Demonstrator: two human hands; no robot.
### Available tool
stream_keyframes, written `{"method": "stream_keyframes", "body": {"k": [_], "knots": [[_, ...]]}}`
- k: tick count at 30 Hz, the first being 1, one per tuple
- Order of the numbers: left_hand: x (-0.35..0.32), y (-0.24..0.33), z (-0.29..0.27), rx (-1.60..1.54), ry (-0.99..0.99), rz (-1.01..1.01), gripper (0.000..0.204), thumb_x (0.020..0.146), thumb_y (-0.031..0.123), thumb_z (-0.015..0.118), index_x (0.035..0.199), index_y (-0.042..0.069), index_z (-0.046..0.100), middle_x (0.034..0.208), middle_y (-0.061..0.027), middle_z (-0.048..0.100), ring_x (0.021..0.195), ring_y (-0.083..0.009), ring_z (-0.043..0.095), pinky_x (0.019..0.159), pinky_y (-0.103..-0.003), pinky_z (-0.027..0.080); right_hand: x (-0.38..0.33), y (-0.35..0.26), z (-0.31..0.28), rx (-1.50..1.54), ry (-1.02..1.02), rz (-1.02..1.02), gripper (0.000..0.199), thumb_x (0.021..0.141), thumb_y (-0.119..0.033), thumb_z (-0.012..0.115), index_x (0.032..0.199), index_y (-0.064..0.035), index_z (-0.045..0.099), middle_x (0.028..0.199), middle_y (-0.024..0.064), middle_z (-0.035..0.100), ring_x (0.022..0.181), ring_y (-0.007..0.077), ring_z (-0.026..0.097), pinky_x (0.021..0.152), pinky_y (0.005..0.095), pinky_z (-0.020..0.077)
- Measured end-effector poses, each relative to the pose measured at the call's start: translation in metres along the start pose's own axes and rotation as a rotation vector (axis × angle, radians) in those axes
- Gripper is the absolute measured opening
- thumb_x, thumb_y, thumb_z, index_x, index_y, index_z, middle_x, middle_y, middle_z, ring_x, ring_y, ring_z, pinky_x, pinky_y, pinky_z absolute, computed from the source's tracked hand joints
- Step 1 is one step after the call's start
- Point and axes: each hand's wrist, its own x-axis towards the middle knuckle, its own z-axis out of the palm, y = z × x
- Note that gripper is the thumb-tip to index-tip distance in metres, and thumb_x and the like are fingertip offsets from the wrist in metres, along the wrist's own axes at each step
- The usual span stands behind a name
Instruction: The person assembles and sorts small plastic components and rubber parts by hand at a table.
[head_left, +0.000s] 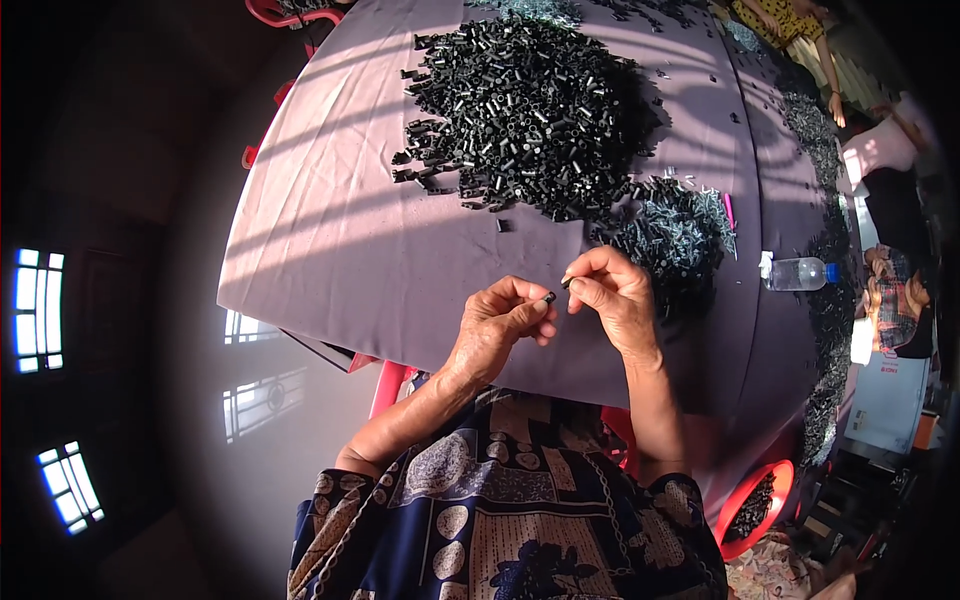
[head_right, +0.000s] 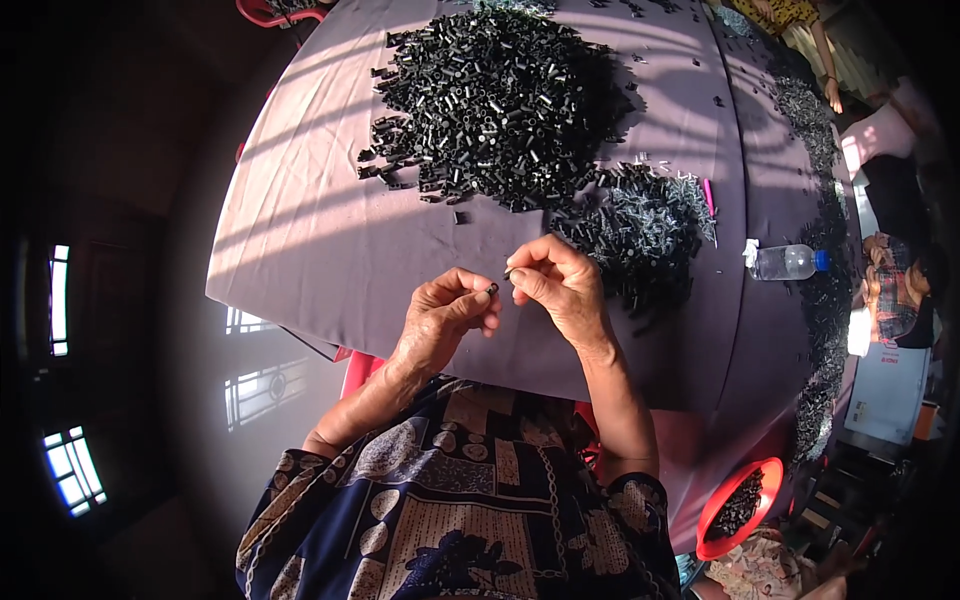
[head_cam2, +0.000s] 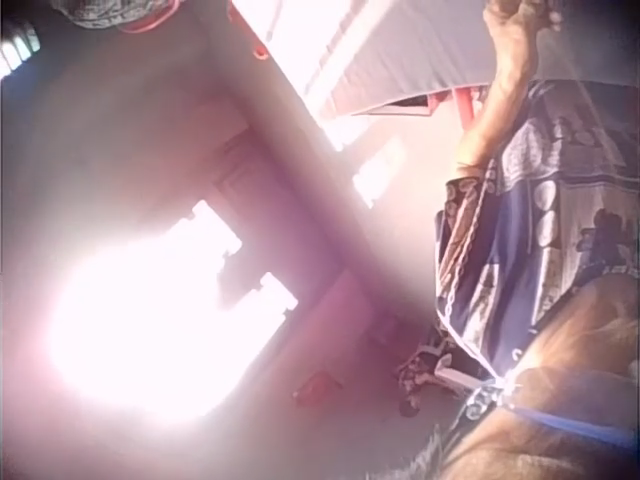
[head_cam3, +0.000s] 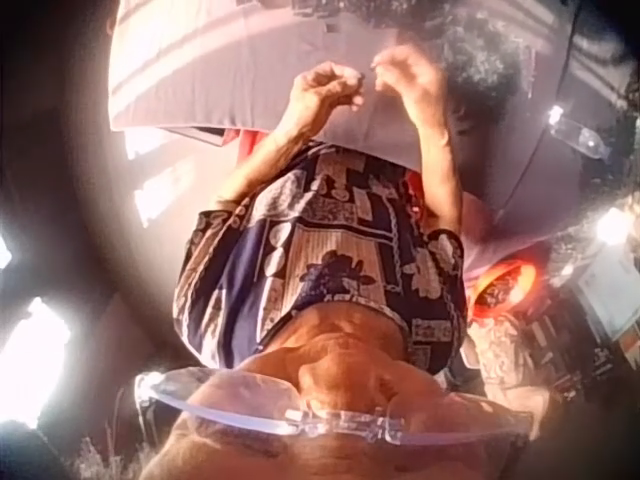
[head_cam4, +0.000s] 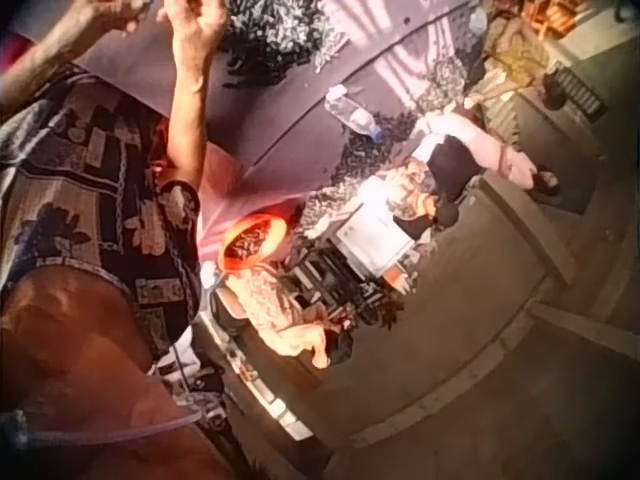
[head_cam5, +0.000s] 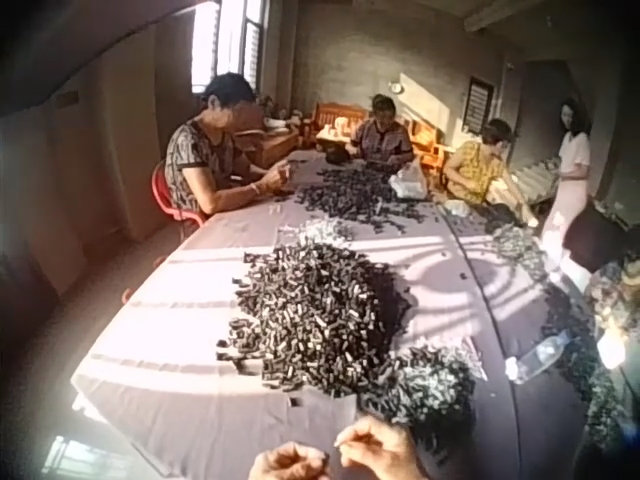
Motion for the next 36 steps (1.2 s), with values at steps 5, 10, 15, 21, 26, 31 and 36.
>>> {"method": "stream_keyframes", "body": {"k": [5, 10, 15, 21, 26, 31, 36], "knots": [[0.006, -0.004, 0.007, 0.012, -0.014, -0.018, 0.009, 0.073, 0.007, 0.049, 0.079, 0.000, 0.049, 0.068, -0.0078, 0.053, 0.056, -0.0122, 0.051, 0.051, -0.023, 0.042, -0.004, -0.004, -0.008, -0.119, -0.012, -0.084, 0.006, 0.070, -0.005, 0.053, 0.075, -0.0018, 0.051, 0.064, 0.0007, 0.050, 0.052, 0.0050, 0.048, 0.048, 0.0154, 0.0394], [0.008, -0.005, 0.007, 0.028, -0.019, -0.018, 0.008, 0.073, 0.007, 0.049, 0.078, 0.000, 0.049, 0.067, -0.0077, 0.053, 0.056, -0.0121, 0.051, 0.050, -0.023, 0.042, -0.005, -0.002, -0.007, -0.200, -0.015, -0.048, 0.006, 0.070, -0.005, 0.052, 0.074, -0.0016, 0.051, 0.062, 0.0005, 0.051, 0.051, 0.0045, 0.048, 0.047, 0.0154, 0.0395], [0.009, -0.003, 0.007, 0.033, -0.005, -0.044, 0.008, 0.073, 0.007, 0.050, 0.078, 0.001, 0.049, 0.068, -0.0080, 0.053, 0.055, -0.0128, 0.051, 0.050, -0.023, 0.042, -0.005, -0.003, -0.003, -0.245, 0.010, -0.101, 0.005, 0.070, -0.003, 0.053, 0.074, -0.0017, 0.051, 0.062, 0.0005, 0.050, 0.051, 0.0045, 0.047, 0.046, 0.0156, 0.0389], [0.012, -0.001, 0.004, -0.034, -0.033, -0.098, 0.009, 0.072, 0.007, 0.051, 0.078, 0.001, 0.050, 0.068, -0.0084, 0.053, 0.055, -0.0136, 0.050, 0.049, -0.023, 0.041, -0.007, 0.003, -0.004, -0.388, 0.012, -0.236, 0.003, 0.071, -0.001, 0.050, 0.074, 0.0008, 0.049, 0.070, 0.0039, 0.049, 0.053, 0.0060, 0.047, 0.047, 0.0157, 0.0395], [0.013, -0.002, 0.002, -0.086, -0.031, -0.130, 0.007, 0.072, 0.006, 0.051, 0.077, 0.001, 0.050, 0.067, -0.0086, 0.053, 0.054, -0.0140, 0.050, 0.048, -0.023, 0.041, -0.007, 0.004, -0.001, -0.406, 0.044, -0.237, 0.006, 0.067, -0.001, 0.053, 0.072, -0.0015, 0.051, 0.066, 0.0040, 0.049, 0.055, 0.0095, 0.047, 0.047, 0.0197, 0.0379], [0.011, -0.006, 0.005, -0.027, 0.018, -0.092, 0.007, 0.071, 0.005, 0.051, 0.075, 0.000, 0.050, 0.066, -0.0090, 0.053, 0.053, -0.0137, 0.051, 0.047, -0.023, 0.042, -0.010, 0.011, -0.001, -0.589, 0.058, -0.465, 0.006, 0.067, 0.000, 0.053, 0.072, -0.0017, 0.049, 0.066, 0.0055, 0.049, 0.056, 0.0128, 0.047, 0.049, 0.0214, 0.0383], [0.012, -0.015, 0.006, -0.011, 0.049, -0.022, 0.006, 0.072, 0.004, 0.050, 0.074, -0.001, 0.049, 0.066, -0.0096, 0.053, 0.053, -0.0134, 0.051, 0.047, -0.024, 0.042, -0.013, 0.018, 0.002, -0.590, 0.126, -0.419, 0.007, 0.067, -0.001, 0.053, 0.072, -0.0019, 0.048, 0.065, 0.0059, 0.048, 0.055, 0.0134, 0.047, 0.050, 0.0216, 0.0383]]}}
